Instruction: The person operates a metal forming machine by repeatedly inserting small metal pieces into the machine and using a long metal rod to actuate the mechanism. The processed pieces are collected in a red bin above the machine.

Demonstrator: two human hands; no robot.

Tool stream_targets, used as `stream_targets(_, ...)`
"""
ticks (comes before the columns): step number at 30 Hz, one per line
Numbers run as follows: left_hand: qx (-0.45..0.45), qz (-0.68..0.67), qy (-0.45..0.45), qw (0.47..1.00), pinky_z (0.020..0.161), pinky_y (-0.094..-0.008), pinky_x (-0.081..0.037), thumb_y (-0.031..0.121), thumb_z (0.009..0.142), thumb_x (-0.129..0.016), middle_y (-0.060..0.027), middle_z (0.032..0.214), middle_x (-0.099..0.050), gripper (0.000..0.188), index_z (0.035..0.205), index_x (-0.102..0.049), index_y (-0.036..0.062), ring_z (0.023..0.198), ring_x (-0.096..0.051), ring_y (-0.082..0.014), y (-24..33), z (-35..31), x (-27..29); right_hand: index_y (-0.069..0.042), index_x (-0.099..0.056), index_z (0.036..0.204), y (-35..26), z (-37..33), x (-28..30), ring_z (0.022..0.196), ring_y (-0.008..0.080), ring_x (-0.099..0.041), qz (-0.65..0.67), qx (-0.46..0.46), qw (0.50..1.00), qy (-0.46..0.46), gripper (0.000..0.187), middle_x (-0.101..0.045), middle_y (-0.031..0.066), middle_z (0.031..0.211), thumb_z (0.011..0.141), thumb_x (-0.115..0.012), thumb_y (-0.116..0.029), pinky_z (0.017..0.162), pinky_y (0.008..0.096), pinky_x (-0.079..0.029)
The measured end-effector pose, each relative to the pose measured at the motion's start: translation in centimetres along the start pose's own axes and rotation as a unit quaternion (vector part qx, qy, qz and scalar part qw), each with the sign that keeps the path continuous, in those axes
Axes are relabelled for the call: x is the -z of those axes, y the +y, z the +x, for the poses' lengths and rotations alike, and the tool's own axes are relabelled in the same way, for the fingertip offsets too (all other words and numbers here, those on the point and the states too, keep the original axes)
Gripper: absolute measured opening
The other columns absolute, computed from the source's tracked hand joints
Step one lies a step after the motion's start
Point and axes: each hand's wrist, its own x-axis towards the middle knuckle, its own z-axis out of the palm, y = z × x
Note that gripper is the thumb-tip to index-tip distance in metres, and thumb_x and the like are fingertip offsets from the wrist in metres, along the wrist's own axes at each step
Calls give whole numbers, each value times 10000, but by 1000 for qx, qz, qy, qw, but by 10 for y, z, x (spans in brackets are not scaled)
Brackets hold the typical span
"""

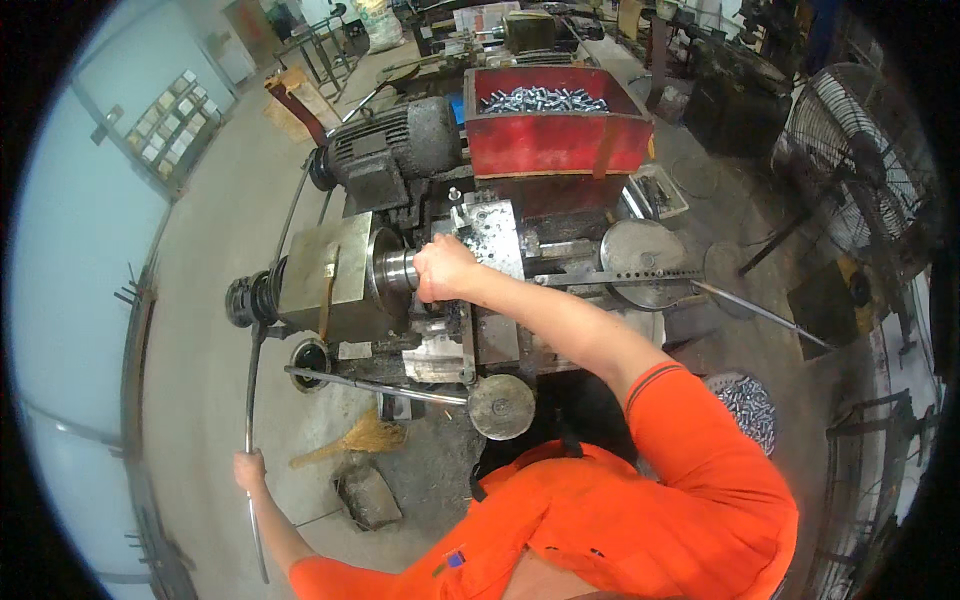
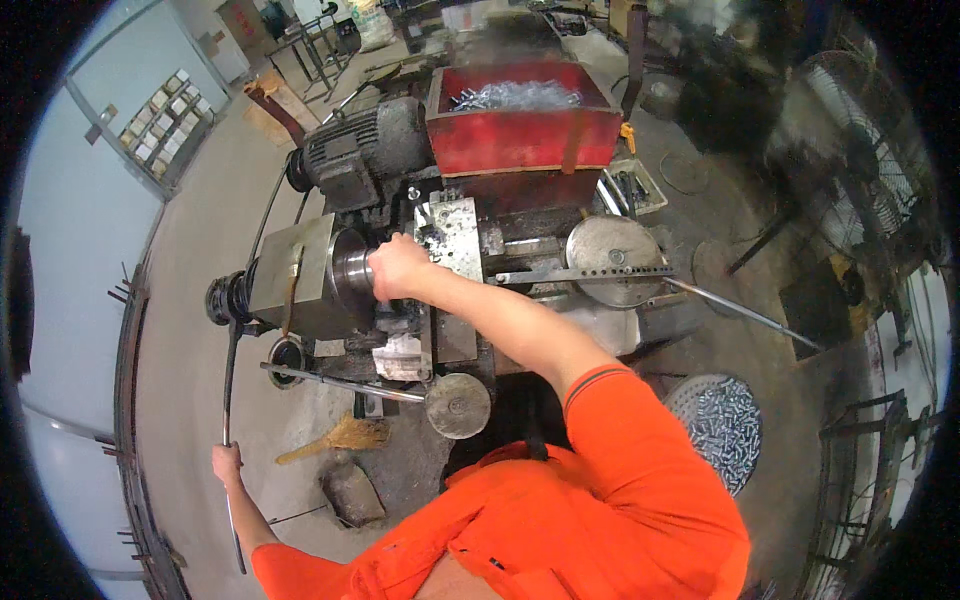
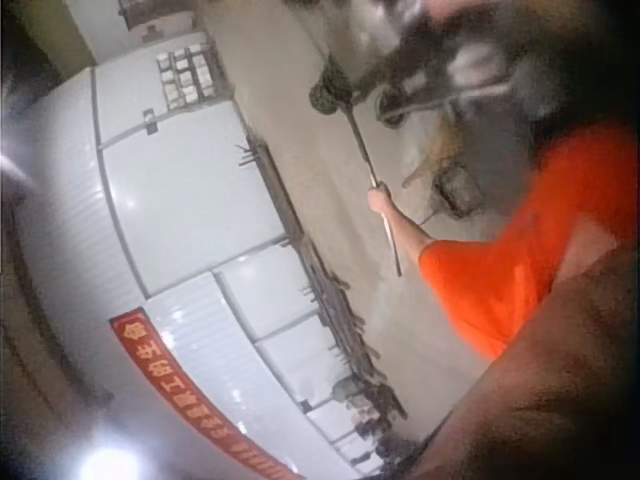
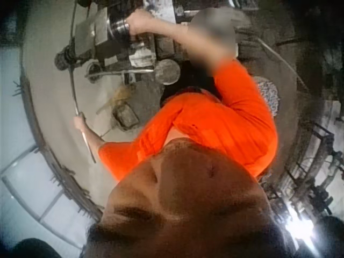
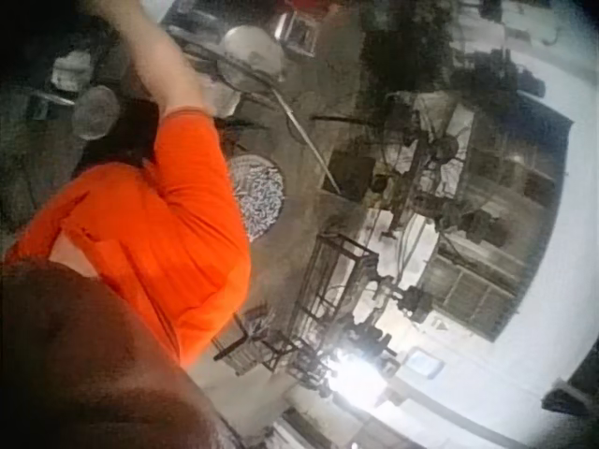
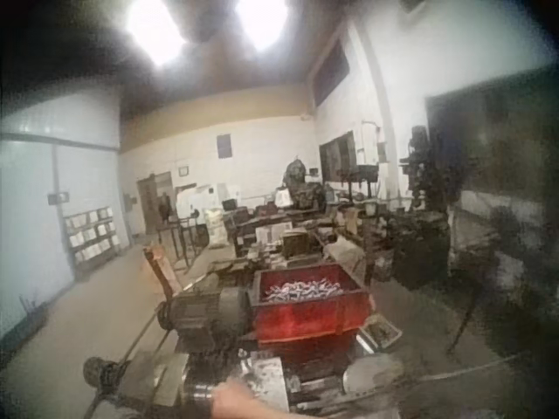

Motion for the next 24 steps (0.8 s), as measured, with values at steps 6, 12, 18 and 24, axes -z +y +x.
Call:
stream_targets(6, -23, -82, -25, 996, 732, -446, -486, 379, 663, -682, -205, 853, -649, 425, 881, -659, 14, 827, -631, -367, 45, -98, 28, -32, -651, 641, 6, 1, -5, 786, 315, -602, -2, 13, 1000, -8, 229, -651, 181, 776, 532, -569, -216, 727, 367, -483)
stream_targets(12, -8, -128, -21, 991, 762, -441, -468, 352, 660, -683, -217, 841, -636, 408, 855, -629, -2, 834, -613, -376, 84, -171, 34, -68, -690, 766, 0, 0, -1, 913, 283, -597, -49, 15, 998, -35, 251, -664, 126, 863, 577, -661, -230, 815, 402, -423)
stream_targets(18, -64, -148, -31, 986, 729, -446, -469, 321, 692, -662, -226, 813, -618, 369, 844, -596, -9, 811, -603, -396, 75, -162, 20, -64, -692, 783, 26, -20, 82, 932, 309, -579, -124, -90, 987, -37, 256, -654, 138, 888, 609, -610, -233, 830, 414, -409)
stream_targets(24, -154, -92, 51, 982, 731, -428, -472, 255, 719, -667, -226, 825, -621, 375, 952, -604, -32, 795, -610, -378, 119, -141, 34, -113, -602, 1125, 123, -52, 142, 1116, 353, -456, -101, -87, 929, 346, 550, -443, 199, 1287, 583, -620, -208, 921, 444, -398)
